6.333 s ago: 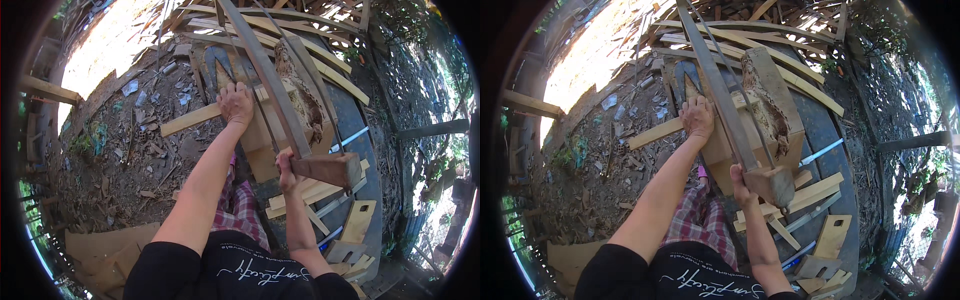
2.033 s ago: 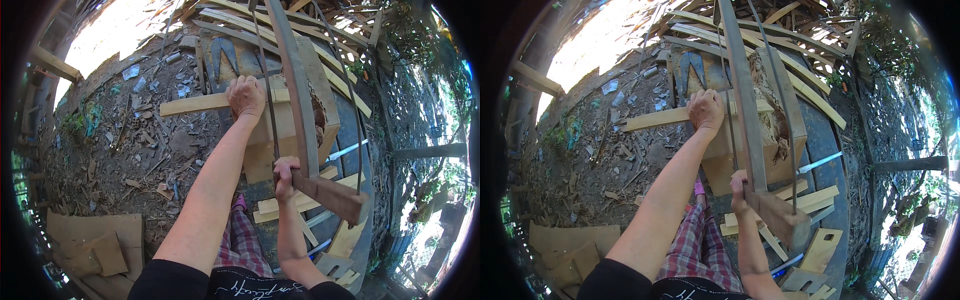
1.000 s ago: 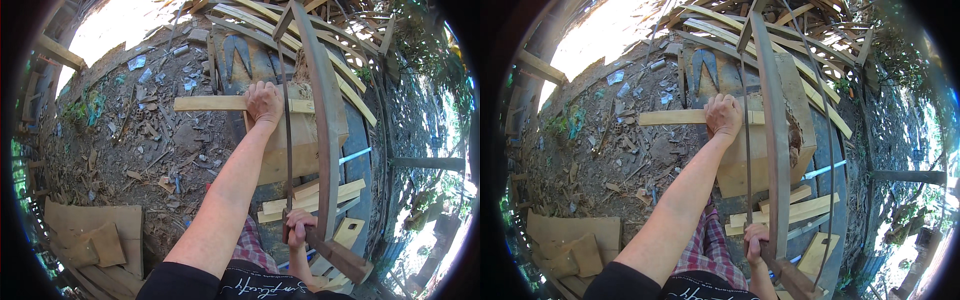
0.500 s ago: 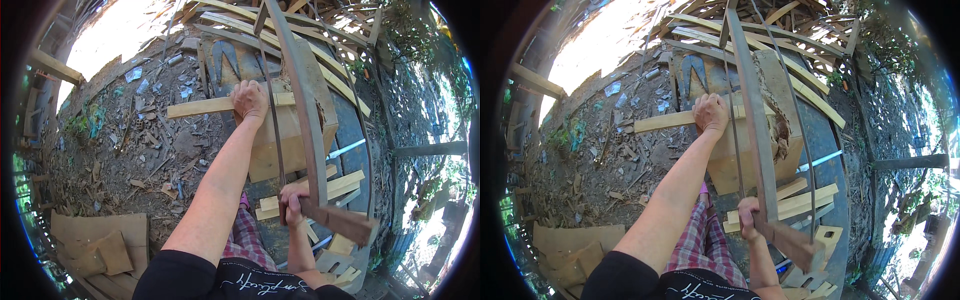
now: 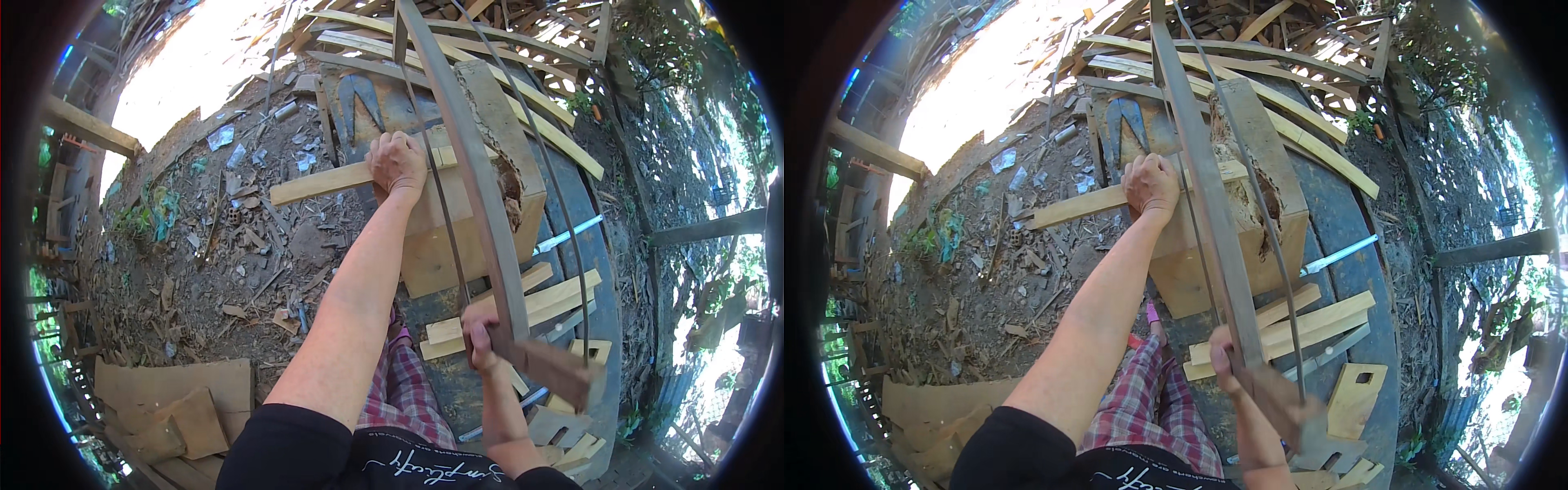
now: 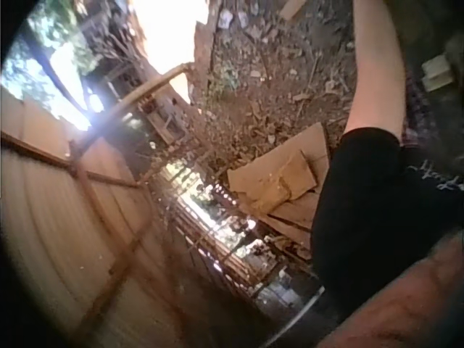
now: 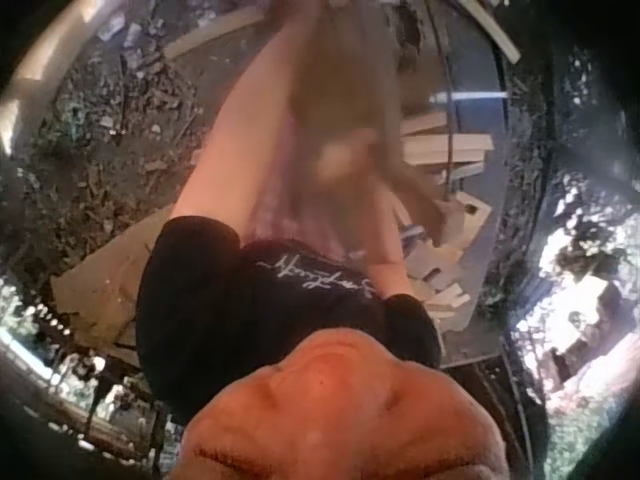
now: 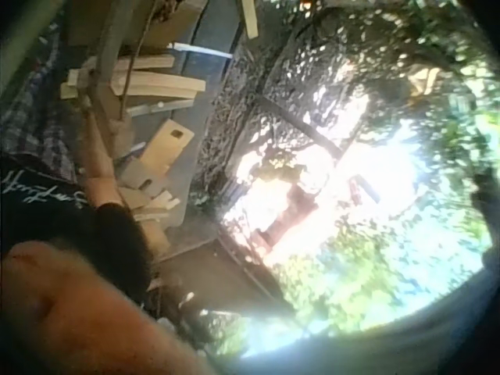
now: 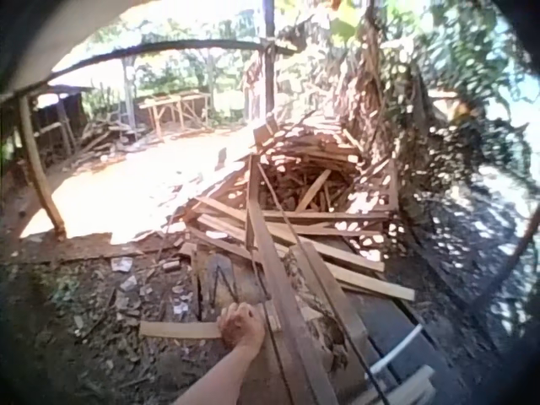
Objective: The person positions a wooden piece on a wood block and cuts it using a frame saw, then pauses to rearrange the wood pieces before continuing to saw.
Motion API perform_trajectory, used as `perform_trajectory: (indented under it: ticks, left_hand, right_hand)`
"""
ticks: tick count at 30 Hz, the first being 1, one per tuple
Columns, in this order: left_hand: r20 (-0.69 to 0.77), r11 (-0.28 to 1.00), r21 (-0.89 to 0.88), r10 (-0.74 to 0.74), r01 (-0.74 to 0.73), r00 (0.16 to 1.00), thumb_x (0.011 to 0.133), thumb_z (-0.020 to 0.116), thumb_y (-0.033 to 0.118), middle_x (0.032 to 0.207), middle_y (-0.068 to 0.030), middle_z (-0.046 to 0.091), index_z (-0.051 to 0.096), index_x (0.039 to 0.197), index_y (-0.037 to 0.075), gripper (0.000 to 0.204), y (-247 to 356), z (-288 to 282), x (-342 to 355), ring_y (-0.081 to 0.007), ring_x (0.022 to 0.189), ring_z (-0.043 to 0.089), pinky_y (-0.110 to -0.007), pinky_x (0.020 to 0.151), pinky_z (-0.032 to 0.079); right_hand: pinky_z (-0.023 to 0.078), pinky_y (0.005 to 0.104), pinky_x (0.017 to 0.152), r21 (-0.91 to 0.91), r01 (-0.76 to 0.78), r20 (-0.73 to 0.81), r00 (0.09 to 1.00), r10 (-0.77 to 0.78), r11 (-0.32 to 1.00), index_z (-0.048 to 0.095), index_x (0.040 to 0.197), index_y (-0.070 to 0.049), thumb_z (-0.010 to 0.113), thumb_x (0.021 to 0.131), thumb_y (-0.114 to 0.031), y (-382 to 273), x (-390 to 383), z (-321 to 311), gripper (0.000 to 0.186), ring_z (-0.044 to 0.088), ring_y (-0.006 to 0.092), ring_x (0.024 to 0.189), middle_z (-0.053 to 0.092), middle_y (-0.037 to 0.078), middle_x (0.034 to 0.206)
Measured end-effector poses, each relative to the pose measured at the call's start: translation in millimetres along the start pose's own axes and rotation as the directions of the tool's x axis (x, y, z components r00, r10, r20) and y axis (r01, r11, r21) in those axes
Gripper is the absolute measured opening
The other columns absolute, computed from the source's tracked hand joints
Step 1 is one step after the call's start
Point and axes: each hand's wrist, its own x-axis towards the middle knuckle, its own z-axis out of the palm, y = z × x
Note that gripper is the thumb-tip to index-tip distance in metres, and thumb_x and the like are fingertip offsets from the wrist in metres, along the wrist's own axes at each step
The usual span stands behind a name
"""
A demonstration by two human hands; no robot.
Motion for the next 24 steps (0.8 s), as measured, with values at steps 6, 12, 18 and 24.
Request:
perform_trajectory:
  ticks: [6,12,18,24]
  left_hand:
    - [0.005,0.999,-0.012,0.031,-0.031,0.999,0.081,0.059,0.022,0.081,-0.0089,0.064,0.063,0.069,0.009,0.018,-3,3,-4,-0.0306,0.084,0.058,-0.042,0.075,0.045]
    - [0.008,0.999,0.031,0.018,-0.019,1.000,0.080,0.059,0.022,0.082,-0.0077,0.064,0.064,0.071,0.009,0.016,0,-1,-1,-0.0292,0.086,0.059,-0.042,0.077,0.044]
    - [-0.007,1.000,-0.015,-0.018,0.018,1.000,0.082,0.058,0.020,0.081,-0.0087,0.064,0.063,0.069,0.009,0.018,-1,1,-3,-0.0307,0.086,0.059,-0.043,0.076,0.045]
    - [0.009,0.998,-0.016,0.053,-0.053,0.999,0.081,0.058,0.020,0.083,-0.0076,0.064,0.064,0.070,0.010,0.016,-3,0,-4,-0.0290,0.088,0.059,-0.042,0.076,0.044]
  right_hand:
    - [0.042,0.0329,0.062,0.002,0.019,0.021,1.000,-0.020,1.000,0.047,0.074,-0.009,0.058,0.090,-0.026,-18,-12,-5,0.026,0.049,0.0178,0.066,0.050,0.004,0.068]
    - [0.039,0.0318,0.059,-0.047,-0.103,0.025,0.994,0.104,0.994,0.048,0.076,-0.009,0.058,0.090,-0.025,25,50,17,0.024,0.047,0.0164,0.065,0.049,0.004,0.070]
    - [0.042,0.0330,0.063,0.163,0.104,0.056,0.992,-0.115,0.981,0.046,0.080,-0.010,0.059,0.091,-0.021,-4,-43,-21,0.020,0.048,0.0162,0.066,0.050,0.004,0.072]
    - [0.043,0.0341,0.067,-0.088,-0.104,-0.064,0.993,0.098,0.991,0.051,0.081,-0.007,0.059,0.088,-0.018,48,52,16,0.015,0.050,0.0184,0.069,0.051,0.004,0.070]
